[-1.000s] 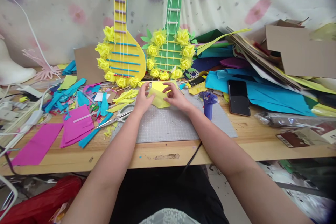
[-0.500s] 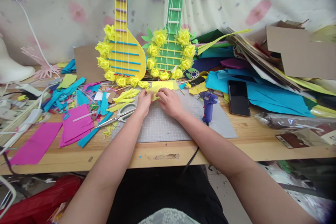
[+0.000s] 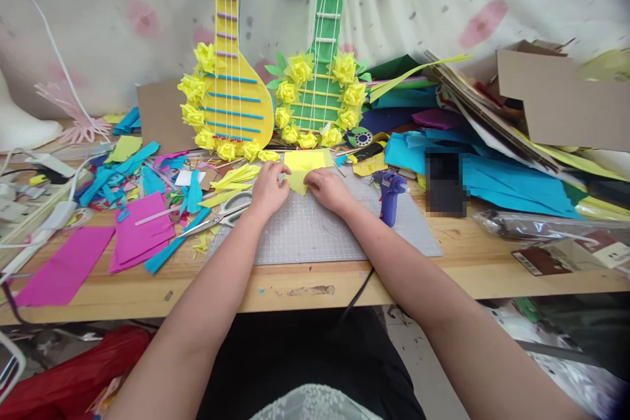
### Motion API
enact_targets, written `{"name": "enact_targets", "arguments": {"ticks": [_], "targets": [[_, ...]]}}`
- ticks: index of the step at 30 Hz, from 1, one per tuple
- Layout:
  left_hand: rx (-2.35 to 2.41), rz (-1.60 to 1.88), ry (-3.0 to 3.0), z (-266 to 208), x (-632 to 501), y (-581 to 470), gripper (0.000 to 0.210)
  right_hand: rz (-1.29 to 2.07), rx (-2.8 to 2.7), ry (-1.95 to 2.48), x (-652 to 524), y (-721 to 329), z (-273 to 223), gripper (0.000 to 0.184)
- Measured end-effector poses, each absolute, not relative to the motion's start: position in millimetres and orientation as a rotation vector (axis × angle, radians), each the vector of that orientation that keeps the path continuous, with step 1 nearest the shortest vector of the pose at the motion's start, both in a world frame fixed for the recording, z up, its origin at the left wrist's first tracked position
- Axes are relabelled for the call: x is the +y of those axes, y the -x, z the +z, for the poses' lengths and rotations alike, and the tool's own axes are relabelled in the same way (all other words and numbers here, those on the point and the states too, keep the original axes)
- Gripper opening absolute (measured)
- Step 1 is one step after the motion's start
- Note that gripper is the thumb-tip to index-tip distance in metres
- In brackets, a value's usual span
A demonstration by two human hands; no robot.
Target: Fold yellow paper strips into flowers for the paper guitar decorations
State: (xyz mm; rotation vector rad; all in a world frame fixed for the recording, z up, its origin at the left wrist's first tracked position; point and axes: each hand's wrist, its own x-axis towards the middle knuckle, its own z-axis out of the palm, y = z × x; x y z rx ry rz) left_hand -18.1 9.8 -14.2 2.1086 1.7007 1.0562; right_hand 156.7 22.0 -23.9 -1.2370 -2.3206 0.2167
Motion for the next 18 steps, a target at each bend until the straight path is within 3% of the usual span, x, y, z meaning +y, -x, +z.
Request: {"name": "enact_targets", "arguments": {"ticks": [7, 18], "targets": [[1.717, 0.733, -2.316, -14.3, 8.6, 20.0, 0.016, 0.334, -2.253, 1.165, 26.1, -159.0, -28.6, 0.010], [1.766, 0.736, -2.232, -14.6, 8.5, 18.6, 0.016, 0.318, -2.093, 1.451, 18.2, -137.9, -27.1, 0.011]]}}
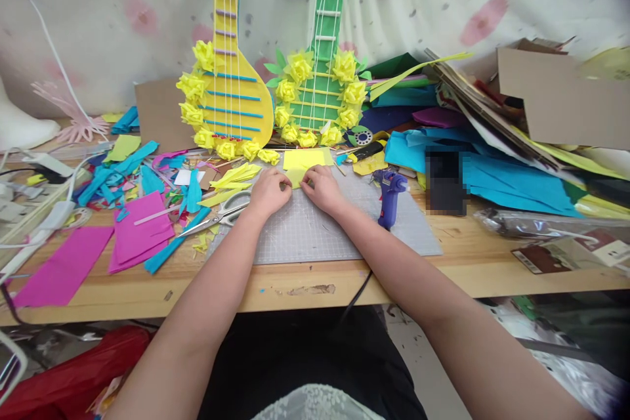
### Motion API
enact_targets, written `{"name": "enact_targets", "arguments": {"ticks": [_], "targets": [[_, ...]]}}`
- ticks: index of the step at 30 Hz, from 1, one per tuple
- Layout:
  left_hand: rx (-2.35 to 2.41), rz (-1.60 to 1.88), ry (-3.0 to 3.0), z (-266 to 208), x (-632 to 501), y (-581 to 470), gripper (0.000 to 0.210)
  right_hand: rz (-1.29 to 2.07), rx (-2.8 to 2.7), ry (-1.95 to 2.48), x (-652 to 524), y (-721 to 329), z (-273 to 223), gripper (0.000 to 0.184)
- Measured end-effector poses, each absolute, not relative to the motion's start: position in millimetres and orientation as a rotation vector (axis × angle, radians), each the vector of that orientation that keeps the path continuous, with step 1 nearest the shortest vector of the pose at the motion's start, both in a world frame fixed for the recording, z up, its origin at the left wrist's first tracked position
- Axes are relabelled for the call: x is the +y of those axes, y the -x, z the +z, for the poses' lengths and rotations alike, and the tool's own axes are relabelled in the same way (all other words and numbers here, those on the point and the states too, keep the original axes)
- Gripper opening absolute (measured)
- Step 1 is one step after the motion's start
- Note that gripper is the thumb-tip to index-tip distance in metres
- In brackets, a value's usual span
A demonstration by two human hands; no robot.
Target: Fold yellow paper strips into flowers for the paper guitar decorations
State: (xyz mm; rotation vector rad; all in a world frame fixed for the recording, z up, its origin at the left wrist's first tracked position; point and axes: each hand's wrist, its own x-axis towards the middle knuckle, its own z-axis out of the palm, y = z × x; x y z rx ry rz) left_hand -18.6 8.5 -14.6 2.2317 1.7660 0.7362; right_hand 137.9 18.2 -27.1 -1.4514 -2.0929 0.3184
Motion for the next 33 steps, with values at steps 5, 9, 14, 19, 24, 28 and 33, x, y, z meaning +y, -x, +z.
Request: {"name": "enact_targets", "arguments": {"ticks": [5, 9, 14, 19, 24, 28, 33], "targets": [[1.816, 0.763, -2.202, -18.4, 12.3, 16.9, 0.019, 0.322, -2.003, 1.528, 19.1, -132.4, -28.8, 0.011], [1.868, 0.775, -2.166, -20.2, 14.2, 13.5, 0.020, 0.336, -1.966, 1.563, 19.8, -132.6, -31.0, 0.010], [1.931, 0.749, -2.139, -18.6, 13.1, 8.2, 0.013, 0.323, -1.974, 1.579, 20.1, -132.2, -31.0, 0.010], [1.925, 0.775, -2.135, -19.0, 13.3, 7.8, 0.012, 0.327, -1.961, 1.610, 21.1, -131.1, -30.9, 0.010], [1.872, 0.779, -2.163, -18.6, 12.4, 6.1, 0.007, 0.271, -1.997, 1.627, 21.4, -130.0, -33.6, 0.011], [1.837, 0.757, -2.175, -18.7, 12.1, 3.6, 0.015, 0.226, -2.020, 1.649, 19.4, -127.9, -32.2, 0.015], [1.889, 0.785, -2.148, -20.2, 13.4, -0.5, 0.013, 0.183, -2.028, 1.643, 18.1, -126.4, -31.0, 0.021]]}}
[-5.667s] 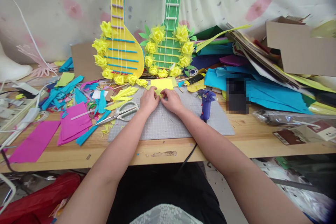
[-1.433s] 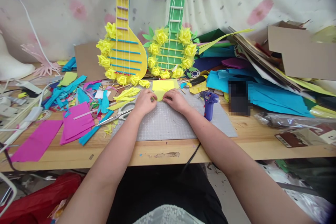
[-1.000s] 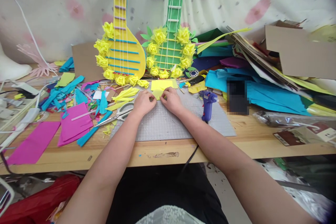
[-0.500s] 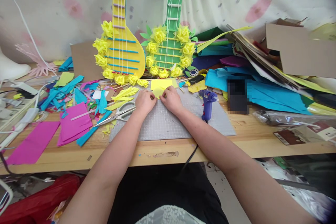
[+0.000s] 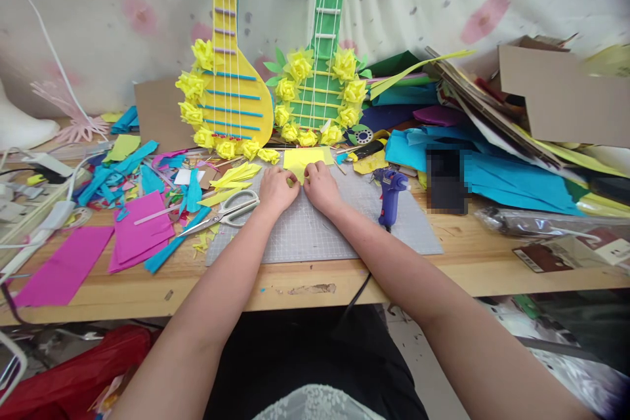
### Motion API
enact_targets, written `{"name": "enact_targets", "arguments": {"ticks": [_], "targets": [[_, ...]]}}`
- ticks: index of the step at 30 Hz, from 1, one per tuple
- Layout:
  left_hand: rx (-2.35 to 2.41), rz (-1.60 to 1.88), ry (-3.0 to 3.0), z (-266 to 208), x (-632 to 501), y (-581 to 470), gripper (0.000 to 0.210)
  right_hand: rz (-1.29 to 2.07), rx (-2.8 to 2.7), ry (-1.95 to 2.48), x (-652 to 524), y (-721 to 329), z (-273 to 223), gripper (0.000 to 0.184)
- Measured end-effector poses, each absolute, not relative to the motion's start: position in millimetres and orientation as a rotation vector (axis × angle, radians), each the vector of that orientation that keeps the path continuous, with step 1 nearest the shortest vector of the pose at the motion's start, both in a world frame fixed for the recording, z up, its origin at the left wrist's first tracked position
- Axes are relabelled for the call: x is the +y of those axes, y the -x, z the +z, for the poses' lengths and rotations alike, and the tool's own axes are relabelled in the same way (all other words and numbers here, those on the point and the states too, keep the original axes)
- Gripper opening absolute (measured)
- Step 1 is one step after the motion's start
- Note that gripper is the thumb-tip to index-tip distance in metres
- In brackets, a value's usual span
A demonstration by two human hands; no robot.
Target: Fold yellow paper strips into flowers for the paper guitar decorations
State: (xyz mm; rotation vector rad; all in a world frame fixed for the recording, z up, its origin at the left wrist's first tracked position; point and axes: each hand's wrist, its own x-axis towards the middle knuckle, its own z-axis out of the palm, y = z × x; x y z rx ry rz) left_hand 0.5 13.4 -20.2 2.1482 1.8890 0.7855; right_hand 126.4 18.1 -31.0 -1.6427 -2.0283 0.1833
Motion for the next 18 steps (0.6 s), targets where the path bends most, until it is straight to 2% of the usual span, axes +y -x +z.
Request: {"name": "enact_targets", "arguments": {"ticks": [9, 18], "targets": [[1.961, 0.768, -2.021, -19.9, 14.2, -3.8, 0.010, 0.201, -2.031, 1.637, 19.3, -129.1, -34.6, 0.025], [1.813, 0.819, -2.056, -20.8, 23.1, 18.6, 0.045, 0.299, -2.007, 1.545, 20.2, -134.9, -32.5, 0.030]]}}
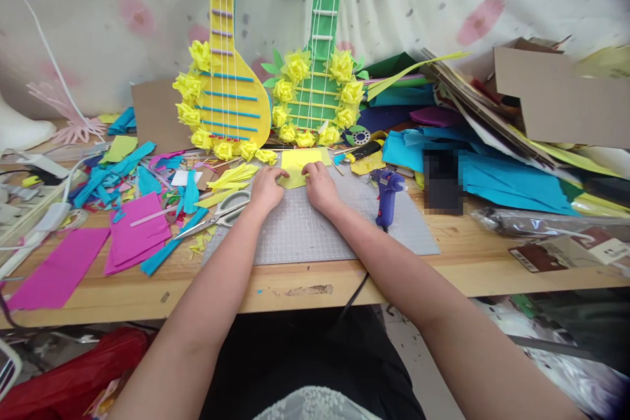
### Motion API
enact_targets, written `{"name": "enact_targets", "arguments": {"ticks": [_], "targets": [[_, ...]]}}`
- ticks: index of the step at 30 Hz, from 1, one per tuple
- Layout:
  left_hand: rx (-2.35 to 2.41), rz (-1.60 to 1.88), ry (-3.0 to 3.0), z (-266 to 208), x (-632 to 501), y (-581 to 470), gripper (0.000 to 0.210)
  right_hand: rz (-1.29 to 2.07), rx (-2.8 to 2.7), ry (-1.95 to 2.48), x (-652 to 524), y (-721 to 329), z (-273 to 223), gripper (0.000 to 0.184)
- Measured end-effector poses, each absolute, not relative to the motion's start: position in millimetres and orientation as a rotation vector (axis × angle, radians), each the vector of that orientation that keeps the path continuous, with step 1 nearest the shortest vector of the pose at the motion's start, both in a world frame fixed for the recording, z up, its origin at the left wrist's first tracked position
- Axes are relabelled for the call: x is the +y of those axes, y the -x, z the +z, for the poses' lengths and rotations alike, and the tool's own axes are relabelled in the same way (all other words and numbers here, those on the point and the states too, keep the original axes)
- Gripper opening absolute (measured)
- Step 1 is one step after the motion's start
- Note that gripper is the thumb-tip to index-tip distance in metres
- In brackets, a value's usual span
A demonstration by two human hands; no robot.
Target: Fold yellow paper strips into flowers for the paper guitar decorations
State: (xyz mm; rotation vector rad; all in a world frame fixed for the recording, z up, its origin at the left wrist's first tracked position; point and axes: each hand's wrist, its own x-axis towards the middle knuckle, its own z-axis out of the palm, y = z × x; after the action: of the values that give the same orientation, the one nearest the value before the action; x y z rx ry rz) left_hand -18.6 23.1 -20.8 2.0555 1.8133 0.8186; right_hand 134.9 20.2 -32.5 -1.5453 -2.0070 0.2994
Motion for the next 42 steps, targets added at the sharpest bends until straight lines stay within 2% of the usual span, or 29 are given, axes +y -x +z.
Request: {"name": "enact_targets", "arguments": {"ticks": [9, 16, 25, 35, 42], "targets": [[1.711, 0.693, -2.081, -15.5, 18.2, 21.0, 0.029, 0.346, -2.093, 1.384, 15.2, -147.5, -28.0, 0.026], [1.544, 0.576, -2.247, -4.0, 4.1, 17.6, 0.042, 0.315, -2.087, 1.483, 15.8, -150.1, -29.4, 0.021], [1.770, 0.737, -2.269, -5.7, 10.0, 22.8, 0.012, 0.243, -2.065, 1.422, 11.0, -150.3, -23.7, 0.021], [1.626, 0.729, -2.356, -16.5, 10.2, 19.0, 0.012, 0.421, -2.145, 1.461, 11.7, -145.1, -25.6, 0.023], [1.731, 0.625, -2.260, -17.6, 12.7, 17.3, 0.018, 0.426, -2.128, 1.517, 10.5, -139.8, -22.8, 0.023]]}}
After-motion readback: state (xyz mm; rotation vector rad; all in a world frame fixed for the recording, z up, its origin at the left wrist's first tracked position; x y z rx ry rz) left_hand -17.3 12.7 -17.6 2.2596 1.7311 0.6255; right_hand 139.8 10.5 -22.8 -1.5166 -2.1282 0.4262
